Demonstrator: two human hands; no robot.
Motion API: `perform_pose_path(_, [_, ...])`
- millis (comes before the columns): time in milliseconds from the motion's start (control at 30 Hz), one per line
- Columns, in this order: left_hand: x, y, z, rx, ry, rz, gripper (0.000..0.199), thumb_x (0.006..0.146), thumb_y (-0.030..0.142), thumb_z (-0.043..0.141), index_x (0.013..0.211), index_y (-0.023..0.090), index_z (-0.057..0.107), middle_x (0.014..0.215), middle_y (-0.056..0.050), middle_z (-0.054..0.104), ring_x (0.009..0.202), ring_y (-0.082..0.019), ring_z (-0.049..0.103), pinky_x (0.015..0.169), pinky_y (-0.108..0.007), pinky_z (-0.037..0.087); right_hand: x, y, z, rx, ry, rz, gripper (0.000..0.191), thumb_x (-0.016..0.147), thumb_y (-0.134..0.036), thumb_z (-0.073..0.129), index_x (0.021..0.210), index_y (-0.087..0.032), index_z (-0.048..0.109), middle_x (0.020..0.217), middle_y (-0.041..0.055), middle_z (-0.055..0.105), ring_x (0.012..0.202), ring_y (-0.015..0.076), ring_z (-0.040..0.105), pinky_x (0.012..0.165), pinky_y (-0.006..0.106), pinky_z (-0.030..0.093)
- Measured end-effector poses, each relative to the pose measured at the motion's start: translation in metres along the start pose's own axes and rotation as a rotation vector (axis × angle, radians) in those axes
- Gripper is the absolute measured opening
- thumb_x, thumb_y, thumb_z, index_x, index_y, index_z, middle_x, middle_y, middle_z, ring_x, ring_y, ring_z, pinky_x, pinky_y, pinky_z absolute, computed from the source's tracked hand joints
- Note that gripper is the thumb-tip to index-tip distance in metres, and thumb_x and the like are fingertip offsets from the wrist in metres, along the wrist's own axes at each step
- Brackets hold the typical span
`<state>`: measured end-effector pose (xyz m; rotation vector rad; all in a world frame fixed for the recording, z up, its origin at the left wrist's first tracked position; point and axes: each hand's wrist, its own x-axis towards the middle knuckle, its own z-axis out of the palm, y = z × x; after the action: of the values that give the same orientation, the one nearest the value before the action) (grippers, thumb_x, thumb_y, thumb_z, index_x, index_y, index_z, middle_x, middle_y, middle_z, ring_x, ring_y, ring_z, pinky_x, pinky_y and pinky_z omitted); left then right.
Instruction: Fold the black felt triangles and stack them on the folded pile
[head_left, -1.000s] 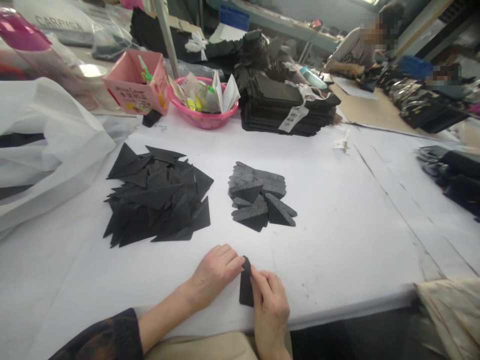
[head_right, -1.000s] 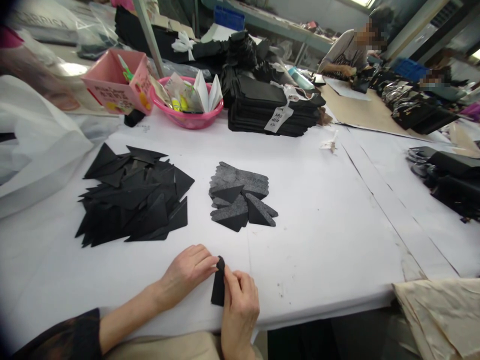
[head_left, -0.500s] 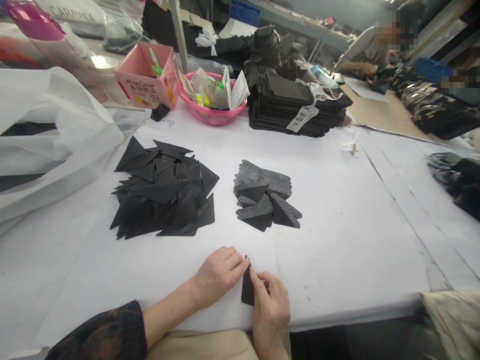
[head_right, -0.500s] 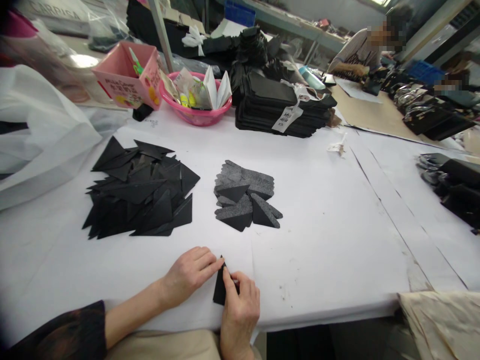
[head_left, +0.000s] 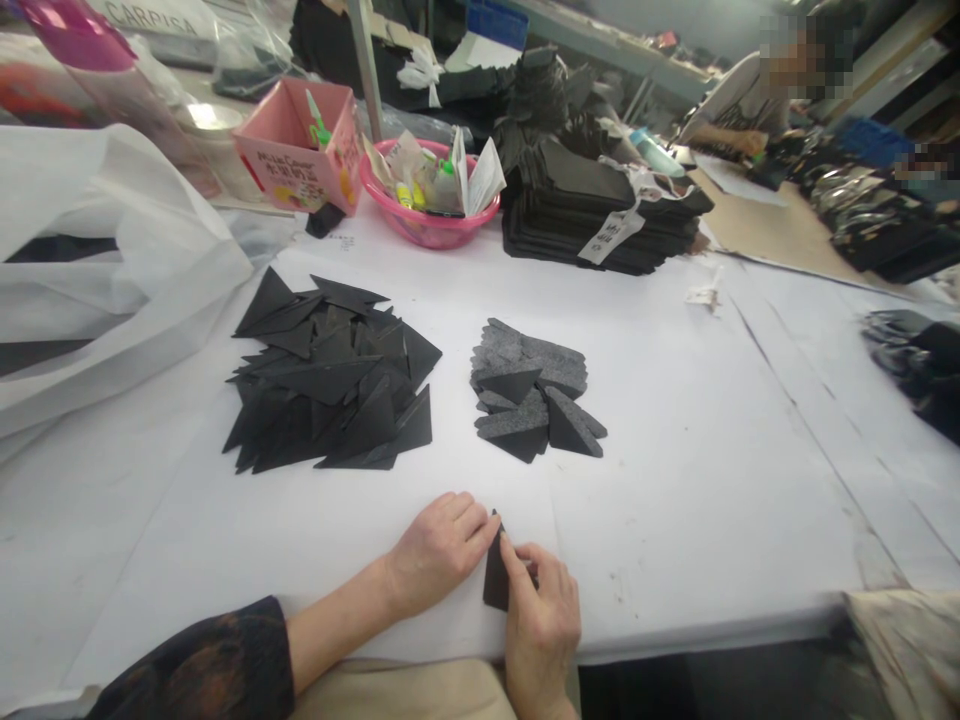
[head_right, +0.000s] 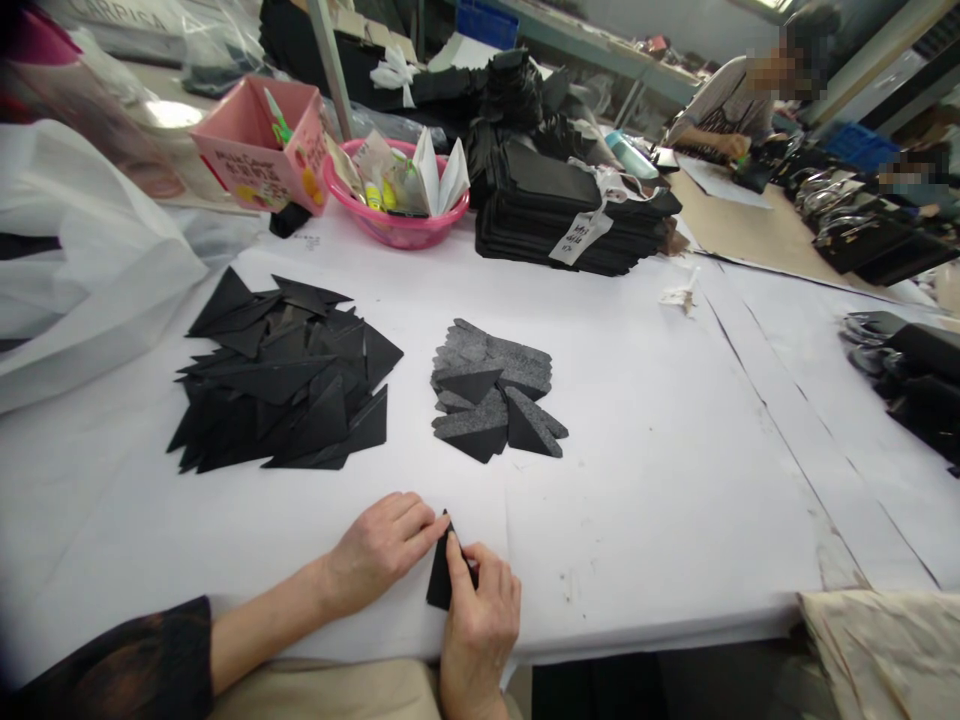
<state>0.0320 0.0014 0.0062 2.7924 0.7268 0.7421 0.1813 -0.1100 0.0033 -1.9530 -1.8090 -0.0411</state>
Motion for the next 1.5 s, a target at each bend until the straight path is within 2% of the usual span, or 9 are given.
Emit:
perform_pose_path(133, [0.000,0.000,0.001,0.016,0.003,-0.001,0.018,0.100,0.012,0.043,0.104,0.011,0.061,0.078,-0.005,0.055,0.073,-0.019,0.052,0.062,-0.032,0.046,0.002,-0.003,-0.001,0.006,-0.004,0.029,0.030,0.099,-0.017,0.049,0.121,-0.030,0.067,0.097,0.0050,0.063,0.084,0.0156,0.057,0.077,0.031,0.042])
perform_pose_path(500, [0.000,0.002,-0.001,0.043,-0.032,-0.007,0.019,0.100,0.010,0.042,0.103,0.010,0.060,0.079,-0.006,0.054,0.073,-0.020,0.053,0.061,-0.033,0.046,0.002,0.001,0.001,-0.014,-0.014,-0.026,0.031,0.099,-0.016,0.048,0.124,-0.027,0.064,0.098,0.0051,0.062,0.084,0.0149,0.056,0.077,0.030,0.042])
perform_pose_path(567, [0.000,-0.001,-0.002,0.055,-0.046,0.004,0.020,0.100,0.009,0.040,0.106,0.008,0.059,0.086,-0.009,0.058,0.081,-0.022,0.056,0.065,-0.035,0.049,0.005,-0.001,0.003,-0.007,-0.006,-0.016,0.030,0.100,-0.017,0.048,0.123,-0.027,0.065,0.097,0.0054,0.062,0.084,0.0152,0.056,0.077,0.030,0.042])
perform_pose_path(633, [0.000,-0.007,-0.002,0.053,-0.048,0.042,0.022,0.100,0.008,0.040,0.111,0.007,0.058,0.102,-0.014,0.061,0.099,-0.026,0.057,0.077,-0.039,0.052,0.008,-0.004,0.005,-0.002,0.000,-0.005,0.031,0.100,-0.017,0.047,0.122,-0.027,0.066,0.096,0.0055,0.062,0.083,0.0152,0.057,0.077,0.030,0.042])
perform_pose_path(733, [-0.001,-0.018,-0.001,0.012,-0.063,0.155,0.023,0.100,0.009,0.040,0.116,0.007,0.058,0.118,-0.015,0.060,0.116,-0.026,0.053,0.092,-0.040,0.050,0.013,-0.006,0.007,-0.001,0.006,-0.001,0.030,0.100,-0.017,0.046,0.121,-0.027,0.066,0.096,0.0057,0.062,0.083,0.0154,0.057,0.077,0.030,0.043])
perform_pose_path(833, [-0.002,-0.022,0.001,-0.003,-0.074,0.203,0.022,0.101,0.009,0.042,0.114,0.009,0.060,0.116,-0.013,0.063,0.112,-0.023,0.057,0.093,-0.039,0.051,0.013,-0.007,0.008,-0.002,0.001,0.003,0.030,0.101,-0.018,0.046,0.121,-0.027,0.066,0.096,0.0057,0.063,0.084,0.0157,0.057,0.077,0.030,0.043])
perform_pose_path(1133, [-0.004,-0.017,-0.004,0.010,-0.079,0.163,0.026,0.101,0.009,0.041,0.119,0.007,0.059,0.120,-0.013,0.063,0.115,-0.025,0.057,0.096,-0.040,0.051,0.002,0.000,-0.004,0.098,0.060,0.021,0.019,0.096,-0.014,0.054,0.107,-0.022,0.069,0.096,0.0056,0.065,0.087,0.0162,0.058,0.080,0.030,0.045])
perform_pose_path(1267, [-0.004,-0.016,-0.005,0.031,-0.091,0.147,0.026,0.100,0.009,0.042,0.120,0.008,0.059,0.121,-0.012,0.063,0.115,-0.025,0.057,0.097,-0.039,0.051,-0.004,0.001,-0.007,0.166,0.029,0.066,0.024,0.097,-0.015,0.052,0.114,-0.021,0.068,0.093,0.0062,0.062,0.085,0.0166,0.056,0.077,0.029,0.046])
perform_pose_path(1500, [-0.008,-0.016,-0.006,0.039,-0.104,0.153,0.027,0.100,0.012,0.046,0.123,0.011,0.059,0.126,-0.011,0.061,0.119,-0.028,0.055,0.098,-0.042,0.049,-0.009,0.004,-0.004,0.138,0.024,0.028,0.030,0.099,-0.014,0.048,0.123,-0.023,0.064,0.096,0.0062,0.061,0.087,0.0159,0.055,0.079,0.031,0.046])
